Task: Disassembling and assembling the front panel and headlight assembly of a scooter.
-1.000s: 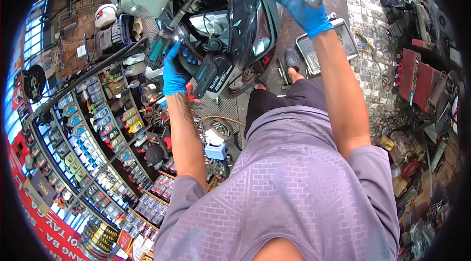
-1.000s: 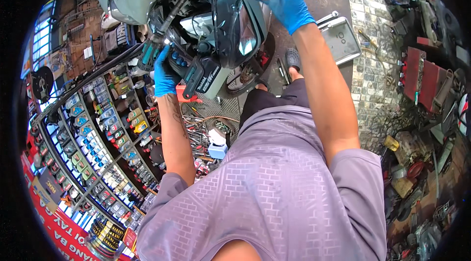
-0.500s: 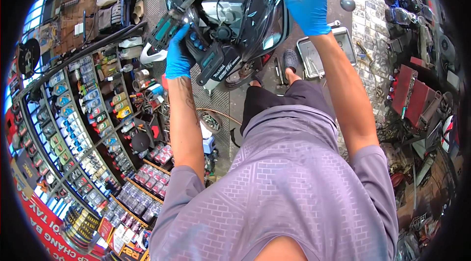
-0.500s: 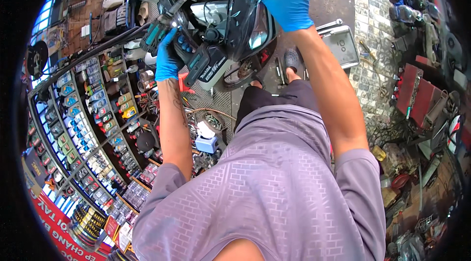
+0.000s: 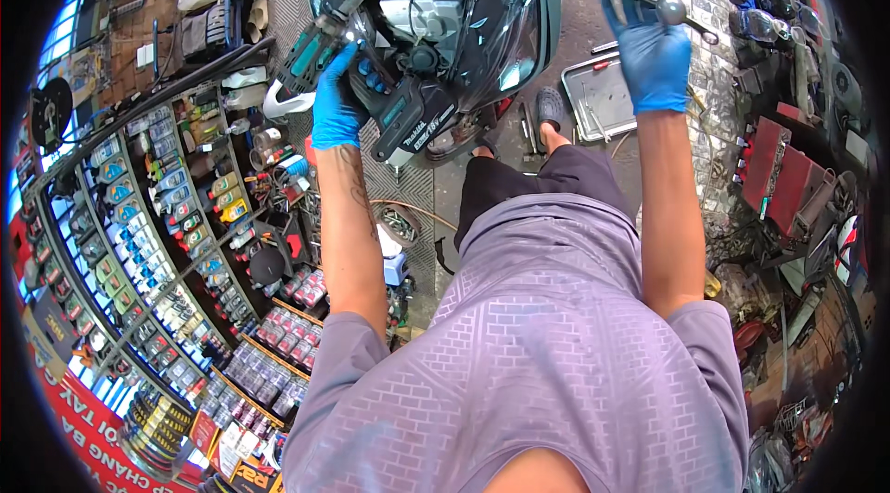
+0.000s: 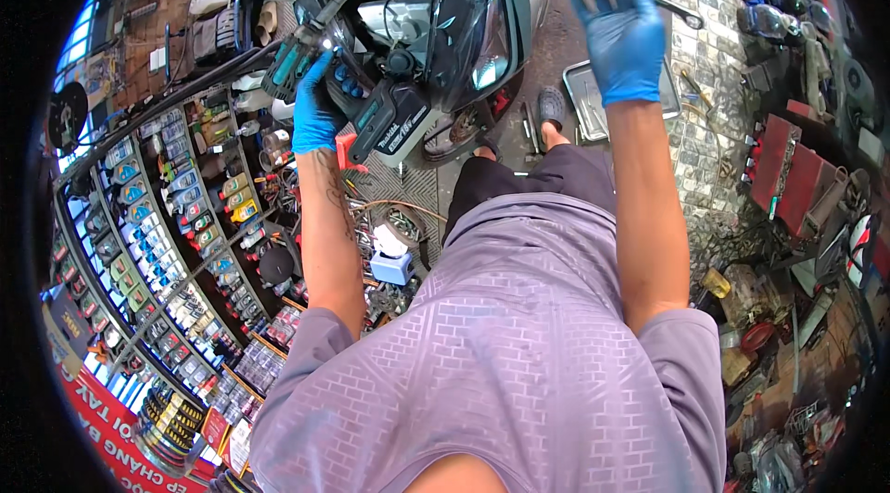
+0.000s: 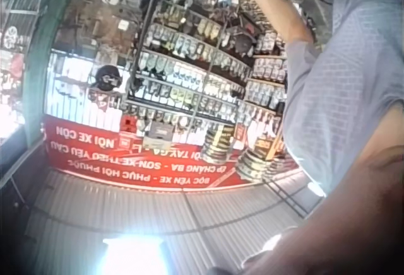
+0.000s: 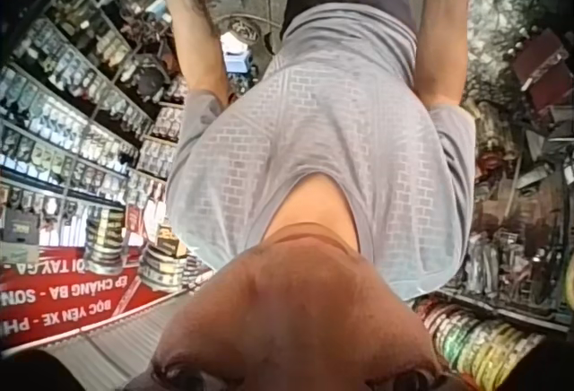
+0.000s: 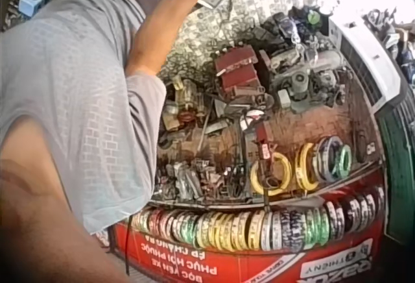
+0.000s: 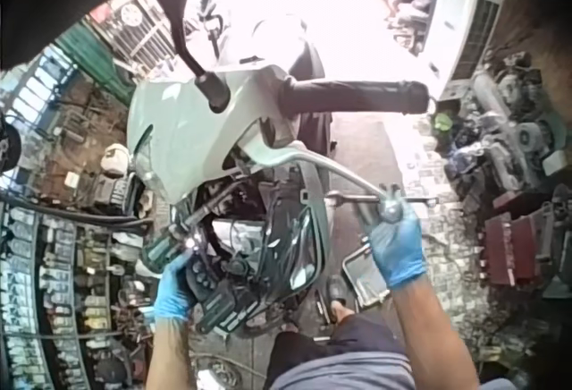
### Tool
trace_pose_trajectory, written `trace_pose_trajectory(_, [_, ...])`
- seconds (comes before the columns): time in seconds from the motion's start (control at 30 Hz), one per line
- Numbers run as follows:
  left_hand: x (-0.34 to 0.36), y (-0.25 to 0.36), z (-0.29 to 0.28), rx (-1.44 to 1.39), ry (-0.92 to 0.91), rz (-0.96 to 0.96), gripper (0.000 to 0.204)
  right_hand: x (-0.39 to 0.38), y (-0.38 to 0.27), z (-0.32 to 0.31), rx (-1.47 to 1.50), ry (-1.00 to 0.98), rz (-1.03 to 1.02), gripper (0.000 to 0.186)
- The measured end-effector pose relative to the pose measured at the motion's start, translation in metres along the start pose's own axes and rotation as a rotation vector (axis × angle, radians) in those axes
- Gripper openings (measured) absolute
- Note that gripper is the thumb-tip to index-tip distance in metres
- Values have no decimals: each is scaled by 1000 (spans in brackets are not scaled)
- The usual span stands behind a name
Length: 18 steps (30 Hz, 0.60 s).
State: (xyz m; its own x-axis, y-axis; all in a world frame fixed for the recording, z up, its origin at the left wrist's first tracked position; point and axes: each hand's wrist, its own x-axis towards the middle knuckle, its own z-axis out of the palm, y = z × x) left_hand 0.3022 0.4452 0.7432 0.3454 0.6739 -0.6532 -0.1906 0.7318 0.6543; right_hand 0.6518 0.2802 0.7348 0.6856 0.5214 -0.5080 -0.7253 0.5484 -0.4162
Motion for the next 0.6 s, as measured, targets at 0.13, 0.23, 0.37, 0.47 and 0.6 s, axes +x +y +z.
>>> trace_pose_trajectory(0.13, [1,0,2,8,59,4,15,-27,-7,-15,-187,-127,443,35])
trace_pose_trajectory(0.23, [-1,3,1,30,-36,-3,17,-51,-23,5,-351,-192,301,41])
trace_pose_trajectory(0.37, [-5,3,2,51,55,-10,17,-93,-30,-4,-956,-387,592,46])
trace_pose_trajectory(0.47, [-4,8,7,100,45,27,14,-83,-33,9,-1333,-615,187,48])
trace_pose_trajectory(0.6, [-4,6,5,76,48,40,13,-65,-32,47,-1382,-783,80,49])
